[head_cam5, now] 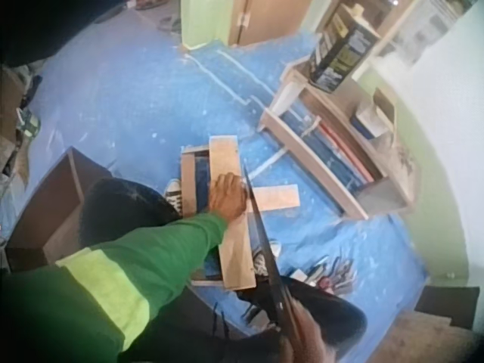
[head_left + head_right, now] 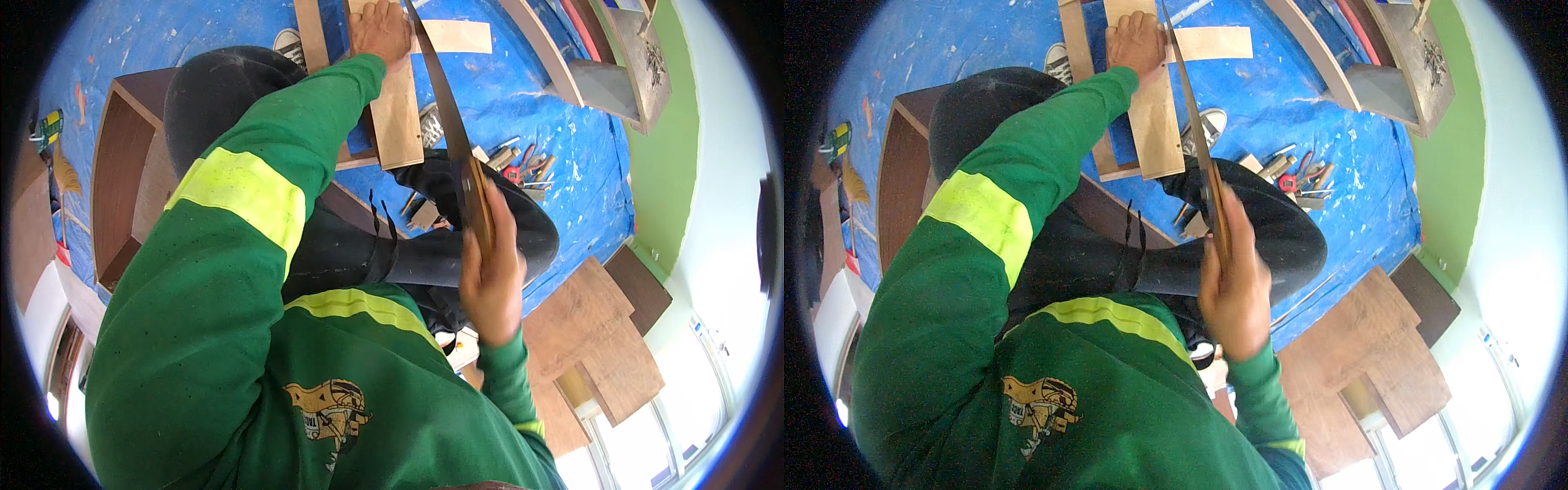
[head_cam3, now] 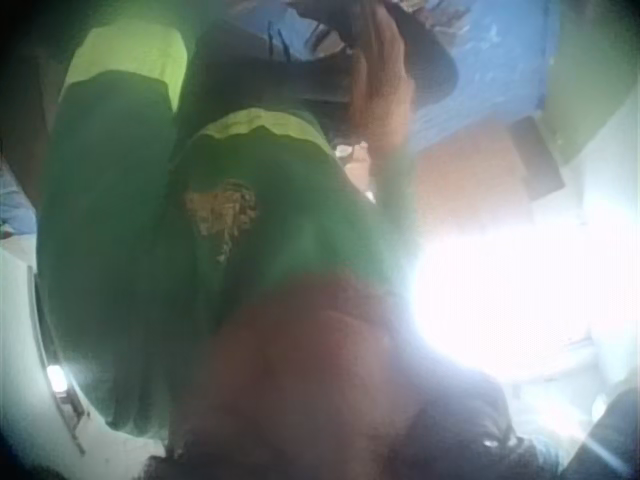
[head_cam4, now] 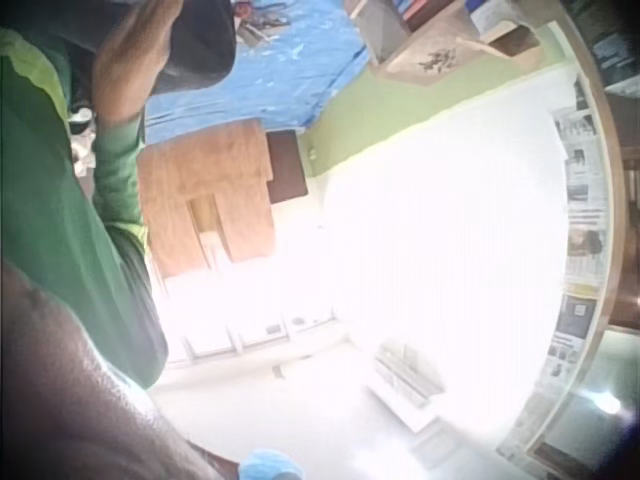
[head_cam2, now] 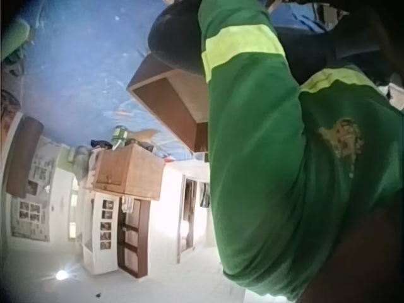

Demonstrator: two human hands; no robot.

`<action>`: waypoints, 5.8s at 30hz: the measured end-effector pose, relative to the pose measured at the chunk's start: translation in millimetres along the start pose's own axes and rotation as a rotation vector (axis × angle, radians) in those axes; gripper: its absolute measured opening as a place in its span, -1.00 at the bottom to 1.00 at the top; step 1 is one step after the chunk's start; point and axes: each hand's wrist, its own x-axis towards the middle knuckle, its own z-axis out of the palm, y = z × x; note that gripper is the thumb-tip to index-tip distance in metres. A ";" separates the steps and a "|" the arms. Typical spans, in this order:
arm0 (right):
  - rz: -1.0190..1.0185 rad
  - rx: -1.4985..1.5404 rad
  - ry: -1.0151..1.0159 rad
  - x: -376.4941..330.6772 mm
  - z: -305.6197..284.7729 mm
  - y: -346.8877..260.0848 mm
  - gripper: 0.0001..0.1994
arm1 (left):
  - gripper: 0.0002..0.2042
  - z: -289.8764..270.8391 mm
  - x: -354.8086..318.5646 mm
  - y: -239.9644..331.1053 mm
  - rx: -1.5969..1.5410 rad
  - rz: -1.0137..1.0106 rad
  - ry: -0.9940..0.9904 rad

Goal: The person sits on the floor and assembles small wooden pieces into a drawer-like structure. They use a hammer to tap pieces together, a hand saw to cut a piece of wood, and a pencil to mark measurements. The person repeatedly fits and adjusts the wooden components.

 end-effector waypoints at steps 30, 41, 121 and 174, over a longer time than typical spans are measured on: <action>-0.019 0.057 0.015 42.6 35.8 22.4 -0.35 | -0.80 -2.4 1.9 -1.8 -0.003 0.017 0.063; -0.132 0.032 0.118 185.4 109.3 67.1 -0.42 | -0.78 -10.4 7.8 6.6 -0.049 0.010 -0.035; 0.047 -0.017 -0.011 4.7 15.3 15.2 -0.49 | -0.81 -10.6 2.8 4.9 -0.101 -0.039 -0.032; 0.107 0.036 -0.024 7.0 13.1 7.9 -0.58 | -0.77 -4.5 -2.3 6.6 -0.080 -0.034 -0.033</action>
